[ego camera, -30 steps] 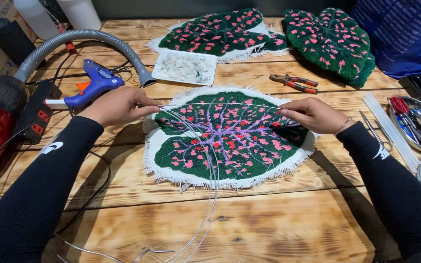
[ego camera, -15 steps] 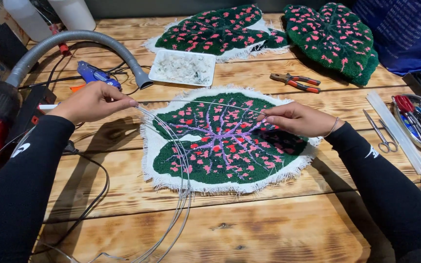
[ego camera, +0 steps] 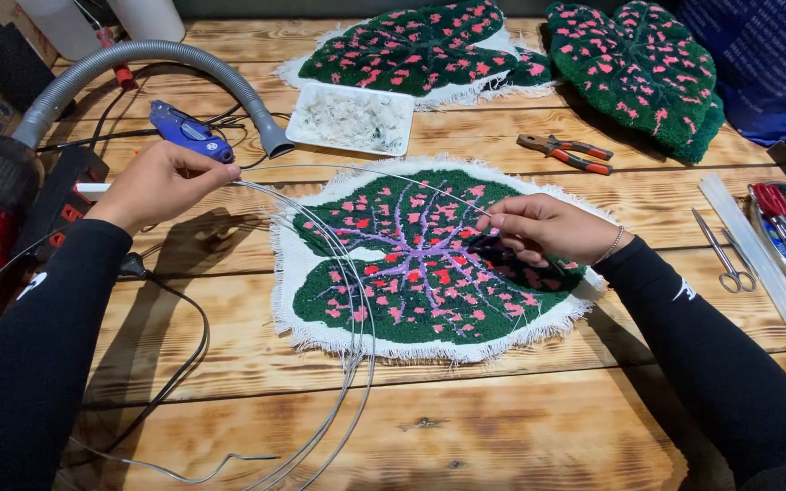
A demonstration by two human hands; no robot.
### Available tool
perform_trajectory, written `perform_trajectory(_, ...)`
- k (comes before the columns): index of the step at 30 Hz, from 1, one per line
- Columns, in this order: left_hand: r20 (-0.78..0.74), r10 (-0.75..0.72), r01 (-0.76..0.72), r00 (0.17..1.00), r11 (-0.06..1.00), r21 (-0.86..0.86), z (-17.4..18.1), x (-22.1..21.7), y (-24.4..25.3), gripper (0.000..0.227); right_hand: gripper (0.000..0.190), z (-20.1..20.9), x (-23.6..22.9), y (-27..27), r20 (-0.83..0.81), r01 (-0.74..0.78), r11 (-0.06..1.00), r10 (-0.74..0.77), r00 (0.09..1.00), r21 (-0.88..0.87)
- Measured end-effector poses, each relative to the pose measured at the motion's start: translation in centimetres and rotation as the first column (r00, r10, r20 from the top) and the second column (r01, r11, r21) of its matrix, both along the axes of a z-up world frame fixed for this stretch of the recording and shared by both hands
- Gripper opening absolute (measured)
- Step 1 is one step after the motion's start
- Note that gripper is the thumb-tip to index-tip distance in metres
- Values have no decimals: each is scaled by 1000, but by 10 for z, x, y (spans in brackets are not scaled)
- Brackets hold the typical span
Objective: The person manually shapes and trims wires to reinforce a fabric leaf-shaped craft object.
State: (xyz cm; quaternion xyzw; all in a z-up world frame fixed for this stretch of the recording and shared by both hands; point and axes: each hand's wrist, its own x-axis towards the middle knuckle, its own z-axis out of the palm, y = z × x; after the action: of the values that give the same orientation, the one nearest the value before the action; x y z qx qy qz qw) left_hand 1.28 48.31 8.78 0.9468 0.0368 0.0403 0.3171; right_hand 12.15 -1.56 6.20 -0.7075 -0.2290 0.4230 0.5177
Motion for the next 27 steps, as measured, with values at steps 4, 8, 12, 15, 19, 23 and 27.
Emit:
perform_trajectory(4, -47, 39, -42, 998, 997, -58, -1, -6, 7, 27, 38, -3, 0, -1, 86, -42, 999, 42, 995, 3)
perform_trajectory(8, -136, 88, -113, 987, 976, -189, 2, -14, 11, 29, 40, -4, -5, 1, -16, -44, 985, 47, 999, 165)
perform_trajectory(12, -165, 115, -155, 980, 953, -259, 1, -17, 15, 30, 39, -8, -9, 9, -20, 14, 964, -9, 1000, 264)
perform_trajectory(15, -140, 100, -126, 985, 975, -186, 0, -19, 17, 31, 35, -7, -12, 13, 163, 10, 987, -36, 986, 159)
perform_trajectory(19, -148, 110, -126, 983, 986, -104, 3, -23, 18, 33, 33, -3, -19, 17, 239, 14, 999, -25, 971, 48)
perform_trajectory(23, -177, 126, -144, 976, 985, -92, -7, -25, 34, 33, 36, -16, -14, 16, 378, 62, 997, -77, 923, 50)
perform_trajectory(27, -169, 128, -141, 977, 988, -69, -9, -30, 38, 31, 38, -28, -9, 13, 615, 64, 996, -89, 783, 63)
